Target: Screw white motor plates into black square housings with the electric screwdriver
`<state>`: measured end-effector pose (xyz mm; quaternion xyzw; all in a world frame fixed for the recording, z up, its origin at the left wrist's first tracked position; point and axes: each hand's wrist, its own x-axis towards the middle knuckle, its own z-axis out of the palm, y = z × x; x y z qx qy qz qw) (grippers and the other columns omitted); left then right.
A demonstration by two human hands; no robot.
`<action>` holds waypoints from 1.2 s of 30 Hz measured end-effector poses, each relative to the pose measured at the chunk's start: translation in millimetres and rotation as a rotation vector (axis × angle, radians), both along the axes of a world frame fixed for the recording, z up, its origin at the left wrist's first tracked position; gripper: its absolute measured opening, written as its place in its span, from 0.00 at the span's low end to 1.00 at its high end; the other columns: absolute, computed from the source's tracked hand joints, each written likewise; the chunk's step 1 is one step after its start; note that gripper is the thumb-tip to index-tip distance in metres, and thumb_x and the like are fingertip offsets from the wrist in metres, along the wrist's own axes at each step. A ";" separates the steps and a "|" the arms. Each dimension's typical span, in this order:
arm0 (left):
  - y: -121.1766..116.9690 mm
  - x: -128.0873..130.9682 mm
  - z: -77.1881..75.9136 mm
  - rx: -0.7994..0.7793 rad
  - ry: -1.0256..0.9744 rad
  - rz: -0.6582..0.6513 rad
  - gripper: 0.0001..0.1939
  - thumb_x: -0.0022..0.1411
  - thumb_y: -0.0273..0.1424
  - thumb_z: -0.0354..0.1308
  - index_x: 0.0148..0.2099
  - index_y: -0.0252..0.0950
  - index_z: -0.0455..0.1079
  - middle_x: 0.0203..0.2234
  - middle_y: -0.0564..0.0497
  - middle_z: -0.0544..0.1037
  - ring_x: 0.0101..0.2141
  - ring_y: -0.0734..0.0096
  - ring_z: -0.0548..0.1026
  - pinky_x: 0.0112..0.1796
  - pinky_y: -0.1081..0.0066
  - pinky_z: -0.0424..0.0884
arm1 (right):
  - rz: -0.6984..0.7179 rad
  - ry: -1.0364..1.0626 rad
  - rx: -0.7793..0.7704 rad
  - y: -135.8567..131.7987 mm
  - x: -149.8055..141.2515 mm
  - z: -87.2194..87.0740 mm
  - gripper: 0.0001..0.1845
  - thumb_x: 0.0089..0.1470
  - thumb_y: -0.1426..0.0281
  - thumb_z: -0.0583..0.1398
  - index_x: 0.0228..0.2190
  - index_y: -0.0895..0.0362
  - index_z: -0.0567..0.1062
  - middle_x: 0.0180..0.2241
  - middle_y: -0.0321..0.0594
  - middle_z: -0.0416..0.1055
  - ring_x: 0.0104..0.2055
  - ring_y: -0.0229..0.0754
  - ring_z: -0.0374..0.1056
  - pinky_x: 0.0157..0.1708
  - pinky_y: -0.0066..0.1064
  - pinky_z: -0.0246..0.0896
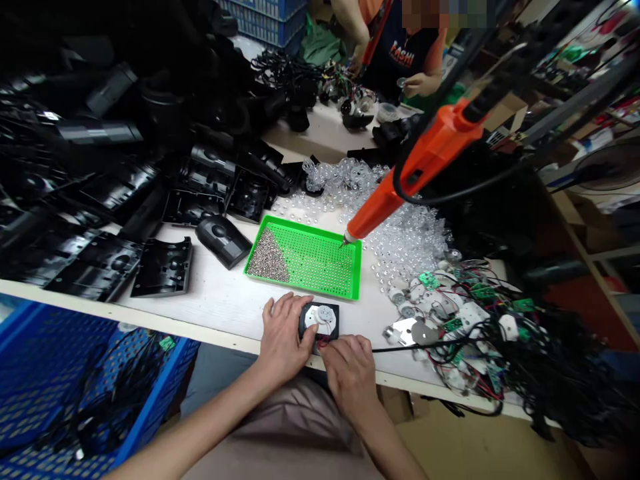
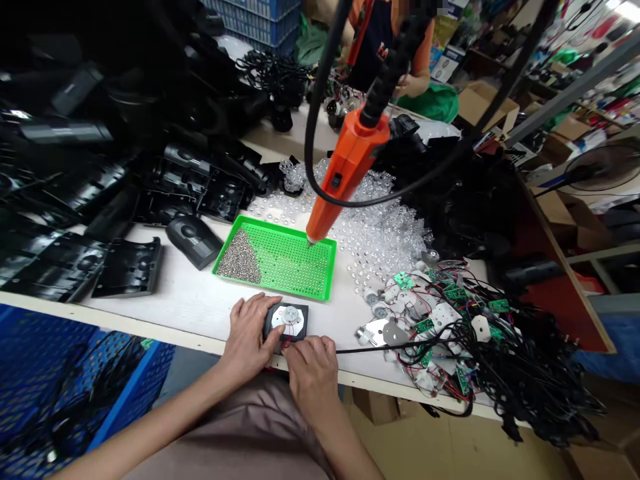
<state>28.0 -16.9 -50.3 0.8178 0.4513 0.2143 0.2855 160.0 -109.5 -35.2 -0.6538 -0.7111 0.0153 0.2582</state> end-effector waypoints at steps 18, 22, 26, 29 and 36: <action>-0.9 -3.0 -0.4 -0.009 -0.019 0.005 0.20 0.64 0.34 0.51 0.57 0.38 0.61 0.51 0.45 0.73 0.57 0.52 0.63 0.57 0.47 0.49 | 0.115 0.085 -0.157 45.6 33.2 35.4 0.15 0.60 0.69 0.58 0.49 0.56 0.74 0.43 0.45 0.76 0.45 0.47 0.71 0.45 0.40 0.68; -3.0 -4.4 0.5 -0.023 -0.007 0.014 0.20 0.65 0.34 0.51 0.59 0.38 0.61 0.51 0.45 0.73 0.57 0.52 0.63 0.58 0.47 0.48 | 0.185 0.141 -0.229 48.1 35.0 28.7 0.16 0.60 0.75 0.56 0.49 0.55 0.74 0.42 0.43 0.77 0.44 0.44 0.73 0.44 0.37 0.71; -2.7 -6.8 -1.1 -0.033 -0.001 0.014 0.22 0.65 0.33 0.50 0.60 0.38 0.60 0.53 0.45 0.72 0.58 0.51 0.62 0.58 0.46 0.48 | 0.236 0.137 -0.285 49.6 38.1 35.7 0.17 0.59 0.77 0.55 0.48 0.56 0.74 0.44 0.44 0.76 0.45 0.44 0.73 0.44 0.36 0.72; 0.5 -11.9 -2.9 -0.012 0.012 -0.077 0.26 0.64 0.33 0.51 0.64 0.40 0.57 0.58 0.43 0.67 0.61 0.49 0.57 0.59 0.44 0.47 | 0.255 0.093 -0.356 54.9 38.5 43.8 0.17 0.59 0.78 0.55 0.48 0.56 0.74 0.44 0.44 0.76 0.45 0.46 0.73 0.44 0.38 0.72; 9.6 -21.9 -2.4 0.087 0.081 -0.245 0.31 0.59 0.41 0.62 0.63 0.43 0.60 0.60 0.42 0.66 0.61 0.45 0.57 0.58 0.44 0.50 | 0.252 0.101 -0.356 58.2 36.7 45.2 0.13 0.59 0.74 0.58 0.46 0.56 0.74 0.43 0.44 0.76 0.46 0.47 0.72 0.44 0.40 0.72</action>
